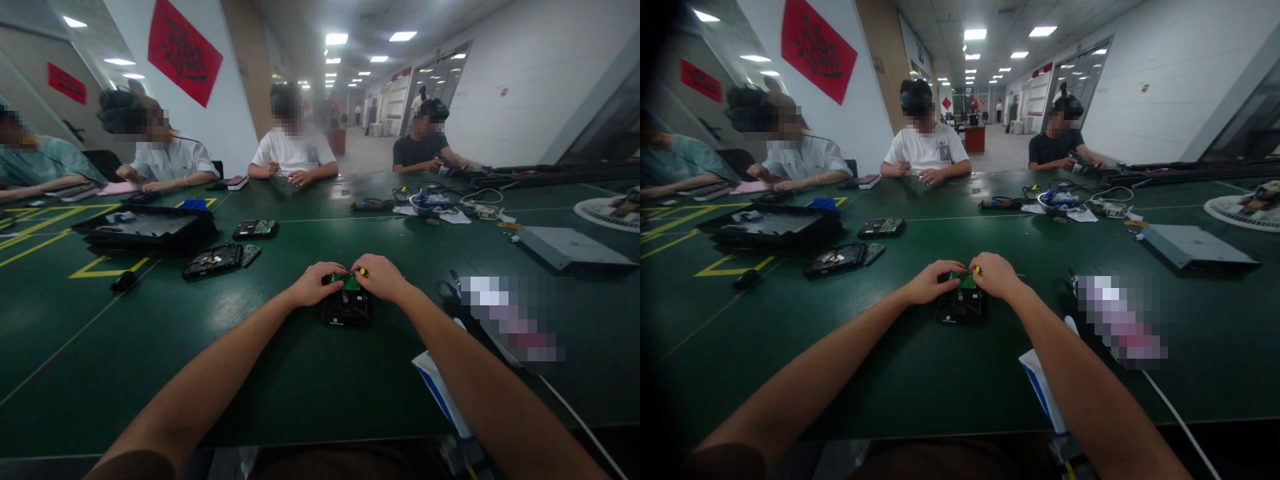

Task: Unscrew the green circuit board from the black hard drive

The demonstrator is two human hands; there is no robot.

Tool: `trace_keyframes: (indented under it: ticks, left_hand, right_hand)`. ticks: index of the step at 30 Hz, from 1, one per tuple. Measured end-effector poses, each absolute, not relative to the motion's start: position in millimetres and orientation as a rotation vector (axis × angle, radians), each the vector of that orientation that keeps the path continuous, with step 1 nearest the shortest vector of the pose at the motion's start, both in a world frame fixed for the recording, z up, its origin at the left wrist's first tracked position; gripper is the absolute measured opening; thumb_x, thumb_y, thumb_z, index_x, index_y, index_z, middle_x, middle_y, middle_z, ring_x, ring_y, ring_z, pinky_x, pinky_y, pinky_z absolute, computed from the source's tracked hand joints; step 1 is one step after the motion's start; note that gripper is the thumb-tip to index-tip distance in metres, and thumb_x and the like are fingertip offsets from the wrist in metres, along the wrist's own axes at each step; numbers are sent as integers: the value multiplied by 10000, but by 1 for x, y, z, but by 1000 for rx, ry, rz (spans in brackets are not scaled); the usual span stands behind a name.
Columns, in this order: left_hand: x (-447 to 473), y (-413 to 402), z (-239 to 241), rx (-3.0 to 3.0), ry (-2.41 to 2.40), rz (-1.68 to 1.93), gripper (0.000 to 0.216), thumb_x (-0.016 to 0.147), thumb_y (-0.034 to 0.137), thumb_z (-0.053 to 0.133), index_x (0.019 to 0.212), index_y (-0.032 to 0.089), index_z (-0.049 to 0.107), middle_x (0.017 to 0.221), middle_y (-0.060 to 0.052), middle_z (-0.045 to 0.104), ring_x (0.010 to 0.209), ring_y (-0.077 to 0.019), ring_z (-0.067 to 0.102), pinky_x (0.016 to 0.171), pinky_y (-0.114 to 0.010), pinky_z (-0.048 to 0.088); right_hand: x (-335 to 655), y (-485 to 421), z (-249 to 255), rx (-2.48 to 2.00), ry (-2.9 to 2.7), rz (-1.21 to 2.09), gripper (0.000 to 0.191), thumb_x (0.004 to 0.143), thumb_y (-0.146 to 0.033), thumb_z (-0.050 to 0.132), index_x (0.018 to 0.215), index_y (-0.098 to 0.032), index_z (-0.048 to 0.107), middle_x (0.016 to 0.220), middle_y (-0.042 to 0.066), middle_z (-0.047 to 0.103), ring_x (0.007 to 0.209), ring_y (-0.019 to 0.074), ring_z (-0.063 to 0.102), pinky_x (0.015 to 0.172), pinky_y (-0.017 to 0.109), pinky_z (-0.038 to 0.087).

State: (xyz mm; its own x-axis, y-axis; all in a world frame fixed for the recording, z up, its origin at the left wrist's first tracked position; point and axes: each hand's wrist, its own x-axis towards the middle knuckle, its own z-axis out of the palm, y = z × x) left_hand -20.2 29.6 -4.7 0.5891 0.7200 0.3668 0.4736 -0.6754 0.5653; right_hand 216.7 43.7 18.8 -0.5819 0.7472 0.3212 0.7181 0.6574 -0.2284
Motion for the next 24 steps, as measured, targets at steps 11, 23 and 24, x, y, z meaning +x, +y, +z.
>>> trace_keyframes:
  ticks: [11,23,24]
  left_hand:
    - [-22,29,-3,2409,971,789,351,909,390,625,1236,264,649,1315,-46,659,1242,-237,589,1124,-442,389]
    - [-23,30,-5,2363,938,806,321,892,391,662,1187,265,672,1313,-65,648,1226,-227,598,1106,-443,404]
    - [-24,30,-5,2355,941,807,313,886,394,670,1172,266,678,1311,-66,648,1220,-227,601,1105,-444,403]
  right_hand:
    - [228,50,29,-1100,-2013,44,345,779,-88,560,1100,-197,623,1056,87,467,989,233,545,935,405,493]
    - [226,42,43,-999,-1854,-64,391,926,-315,584,1303,-223,535,1163,108,610,1033,264,597,905,439,519]
    - [226,42,42,-1002,-1864,-62,380,931,-317,574,1299,-226,540,1167,109,613,1040,266,599,911,443,519]
